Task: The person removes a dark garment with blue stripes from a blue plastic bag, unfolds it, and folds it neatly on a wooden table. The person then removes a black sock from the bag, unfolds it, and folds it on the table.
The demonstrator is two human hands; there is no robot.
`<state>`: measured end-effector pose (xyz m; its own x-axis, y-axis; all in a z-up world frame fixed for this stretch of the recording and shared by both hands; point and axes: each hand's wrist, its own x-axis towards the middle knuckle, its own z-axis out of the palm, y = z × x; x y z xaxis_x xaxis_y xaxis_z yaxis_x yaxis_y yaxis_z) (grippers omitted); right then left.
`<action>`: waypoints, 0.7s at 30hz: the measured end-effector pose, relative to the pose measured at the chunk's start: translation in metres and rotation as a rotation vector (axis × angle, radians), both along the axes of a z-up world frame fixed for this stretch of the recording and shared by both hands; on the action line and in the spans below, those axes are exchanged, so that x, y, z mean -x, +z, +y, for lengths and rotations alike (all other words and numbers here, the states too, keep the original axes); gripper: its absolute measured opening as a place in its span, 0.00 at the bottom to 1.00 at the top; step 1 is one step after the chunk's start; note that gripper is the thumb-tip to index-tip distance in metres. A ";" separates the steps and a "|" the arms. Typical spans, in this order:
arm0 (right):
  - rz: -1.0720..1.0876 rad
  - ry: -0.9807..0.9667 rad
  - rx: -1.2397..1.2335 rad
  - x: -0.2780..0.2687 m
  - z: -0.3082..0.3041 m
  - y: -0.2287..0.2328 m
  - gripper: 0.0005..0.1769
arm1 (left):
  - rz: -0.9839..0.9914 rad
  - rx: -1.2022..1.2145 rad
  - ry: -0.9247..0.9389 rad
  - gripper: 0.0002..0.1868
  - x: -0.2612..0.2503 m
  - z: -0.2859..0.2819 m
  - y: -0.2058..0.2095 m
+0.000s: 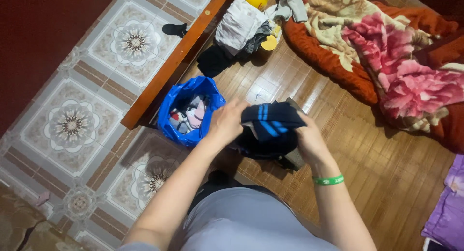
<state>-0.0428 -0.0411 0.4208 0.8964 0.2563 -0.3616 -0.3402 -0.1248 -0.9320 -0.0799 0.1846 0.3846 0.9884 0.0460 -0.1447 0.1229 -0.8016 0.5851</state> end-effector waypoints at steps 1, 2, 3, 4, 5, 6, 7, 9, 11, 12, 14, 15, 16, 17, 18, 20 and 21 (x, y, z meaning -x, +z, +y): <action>-0.001 -0.002 0.000 0.003 0.003 -0.001 0.19 | -0.001 0.000 -0.002 0.31 0.000 0.003 -0.002; 0.016 0.043 -0.054 0.006 0.006 -0.002 0.24 | -0.023 0.050 0.049 0.28 -0.001 0.006 -0.004; 0.032 0.086 -0.107 0.007 0.009 -0.003 0.28 | -0.046 0.100 0.099 0.24 -0.002 0.009 -0.007; 0.029 0.083 -0.108 0.008 0.011 0.013 0.28 | -0.048 0.099 0.095 0.24 -0.005 0.010 -0.005; -0.045 0.249 0.131 0.011 0.012 0.029 0.37 | 0.000 0.284 0.149 0.21 -0.005 0.011 -0.003; -0.120 0.414 0.371 0.013 0.014 0.045 0.49 | 0.048 0.468 0.202 0.18 -0.005 0.013 -0.002; -0.118 0.411 0.370 0.012 0.011 0.033 0.49 | 0.050 0.467 0.199 0.18 -0.001 0.008 0.011; -0.225 0.430 0.842 0.009 0.003 0.010 0.33 | 0.028 0.585 0.135 0.19 0.007 -0.003 0.035; -0.273 0.288 0.759 0.008 -0.005 0.002 0.27 | 0.052 0.550 0.092 0.23 0.013 -0.008 0.045; -0.324 0.152 0.671 0.007 -0.008 -0.003 0.22 | 0.072 0.512 0.054 0.28 0.016 -0.010 0.050; -0.279 0.138 0.561 0.007 -0.004 0.017 0.17 | 0.052 0.379 0.022 0.28 0.014 -0.005 0.031; -0.235 0.127 0.450 0.007 -0.002 0.026 0.13 | 0.031 0.248 -0.007 0.28 0.013 -0.003 0.021; -0.235 0.125 0.451 0.013 0.004 0.026 0.13 | 0.031 0.248 -0.009 0.28 0.010 -0.004 0.009; -0.146 0.079 0.292 0.018 0.010 0.025 0.12 | 0.003 0.175 0.016 0.27 0.008 -0.004 -0.004; -0.057 0.033 0.133 0.024 0.016 0.025 0.12 | -0.024 0.103 0.041 0.26 0.005 -0.004 -0.016; -0.039 0.145 0.192 0.023 0.014 0.031 0.15 | -0.055 0.193 0.082 0.24 0.000 -0.007 -0.012; -0.019 0.260 0.248 0.023 0.013 0.033 0.20 | -0.084 0.283 0.127 0.23 -0.001 -0.007 -0.010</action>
<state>-0.0655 -0.0283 0.4542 0.8198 0.3834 -0.4254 -0.2501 -0.4285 -0.8682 -0.0786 0.1773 0.3750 0.9864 0.1396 -0.0871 0.1533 -0.5870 0.7949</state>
